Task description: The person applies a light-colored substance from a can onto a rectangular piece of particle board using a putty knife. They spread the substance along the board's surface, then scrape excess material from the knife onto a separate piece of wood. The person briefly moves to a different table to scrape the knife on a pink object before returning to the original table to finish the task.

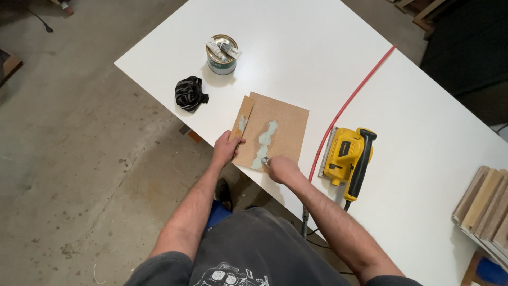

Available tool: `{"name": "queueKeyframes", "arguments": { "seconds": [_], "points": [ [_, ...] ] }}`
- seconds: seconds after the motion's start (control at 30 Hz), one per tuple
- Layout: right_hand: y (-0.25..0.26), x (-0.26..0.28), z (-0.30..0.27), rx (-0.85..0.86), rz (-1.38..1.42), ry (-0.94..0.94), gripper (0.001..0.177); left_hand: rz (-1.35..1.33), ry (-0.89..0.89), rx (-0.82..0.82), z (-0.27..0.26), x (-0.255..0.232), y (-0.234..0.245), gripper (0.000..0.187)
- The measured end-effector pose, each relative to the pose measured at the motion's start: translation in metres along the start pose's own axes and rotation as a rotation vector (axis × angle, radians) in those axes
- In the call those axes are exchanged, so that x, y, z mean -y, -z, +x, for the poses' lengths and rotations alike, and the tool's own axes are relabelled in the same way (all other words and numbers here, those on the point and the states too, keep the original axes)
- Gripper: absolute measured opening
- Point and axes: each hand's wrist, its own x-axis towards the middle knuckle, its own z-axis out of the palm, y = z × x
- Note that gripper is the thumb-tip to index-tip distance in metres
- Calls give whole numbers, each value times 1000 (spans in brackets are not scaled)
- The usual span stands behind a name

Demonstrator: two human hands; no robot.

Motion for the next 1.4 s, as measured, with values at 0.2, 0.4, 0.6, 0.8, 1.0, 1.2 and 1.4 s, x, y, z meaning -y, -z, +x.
{"name": "queueKeyframes", "arguments": {
  "seconds": [0.2,0.4,0.6,0.8,1.0,1.2,1.4],
  "points": [
    [-9,8,-5,-43,91,9,33,-4,7,3,-8,-4,-1,22],
    [53,18,-30,-40,142,-9,36,16,6,4,-1,1,-1,23],
    [6,-7,-16,-72,133,-24,34,5,-14,12,-2,0,1,23],
    [28,2,4,-132,156,11,33,15,-9,8,-4,3,1,24],
    [71,16,-37,-131,224,49,39,33,-21,35,1,0,3,23],
    [109,47,-31,-260,444,38,42,61,-60,52,17,26,2,28],
    [150,100,-60,-188,368,-20,43,60,-106,50,17,34,3,31]
  ]
}}
